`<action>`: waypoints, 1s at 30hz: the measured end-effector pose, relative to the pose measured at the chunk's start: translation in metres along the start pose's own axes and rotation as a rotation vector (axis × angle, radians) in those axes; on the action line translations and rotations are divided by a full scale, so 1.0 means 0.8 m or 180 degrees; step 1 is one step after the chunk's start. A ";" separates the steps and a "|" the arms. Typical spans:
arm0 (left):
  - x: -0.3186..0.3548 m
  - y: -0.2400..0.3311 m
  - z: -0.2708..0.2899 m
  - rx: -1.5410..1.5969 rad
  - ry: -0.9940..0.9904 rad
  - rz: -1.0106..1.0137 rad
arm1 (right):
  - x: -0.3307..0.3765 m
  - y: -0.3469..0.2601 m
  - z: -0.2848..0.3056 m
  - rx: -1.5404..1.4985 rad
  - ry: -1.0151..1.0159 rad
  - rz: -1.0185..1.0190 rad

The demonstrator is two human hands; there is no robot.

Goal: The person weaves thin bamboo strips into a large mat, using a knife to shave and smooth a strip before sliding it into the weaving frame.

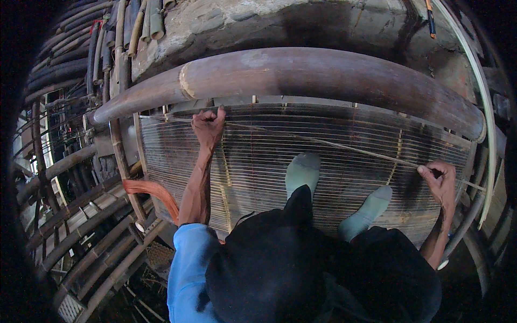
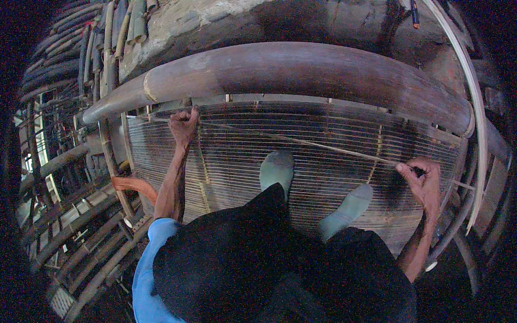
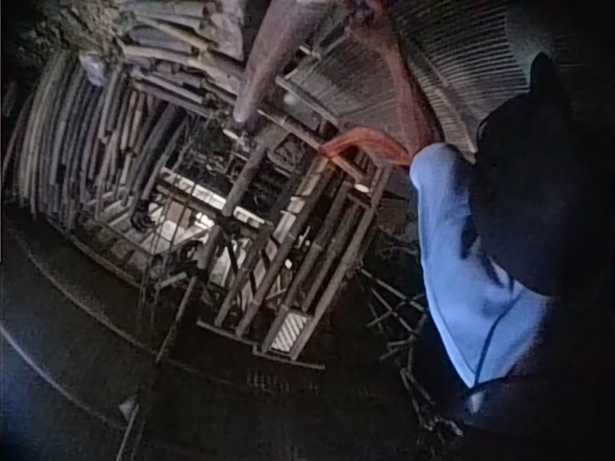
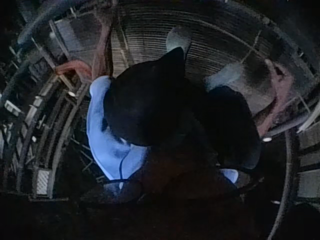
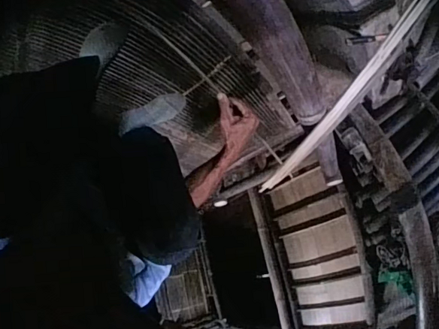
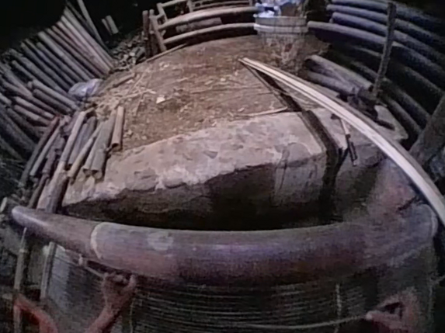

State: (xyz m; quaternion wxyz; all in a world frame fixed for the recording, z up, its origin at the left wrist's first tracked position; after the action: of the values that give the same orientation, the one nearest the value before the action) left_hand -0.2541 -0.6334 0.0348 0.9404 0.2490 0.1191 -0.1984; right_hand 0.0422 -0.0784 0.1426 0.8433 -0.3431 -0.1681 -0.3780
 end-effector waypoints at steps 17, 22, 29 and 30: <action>-0.012 0.021 0.081 0.0570 0.0493 0.0204 | 0.016 -0.004 0.026 -0.0371 0.0084 0.0921; -0.004 0.018 0.120 0.0351 0.0752 0.0342 | 0.051 -0.039 0.044 0.0096 -0.0003 0.1455; -0.009 -0.058 0.061 0.0271 0.0350 0.0013 | 0.059 -0.090 0.009 0.0342 0.0343 0.0814; -0.023 -0.067 0.047 -0.0001 0.0032 -0.0103 | 0.053 -0.087 0.009 0.0276 0.0411 0.0761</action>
State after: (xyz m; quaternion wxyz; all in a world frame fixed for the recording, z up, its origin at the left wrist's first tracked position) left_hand -0.2890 -0.6896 0.0504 0.9365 0.2479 0.1279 -0.2123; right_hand 0.0173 -0.1292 0.2020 0.9054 -0.2989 -0.0877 -0.2884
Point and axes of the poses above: each hand's wrist, its own x-axis away from the middle knuckle, its own z-axis out of the back of the hand, y = z × x, the point moved 6 cm from there along -x, towards the middle knuckle, and after that the axes turned 14 degrees about -z, right-handed, at the moved point
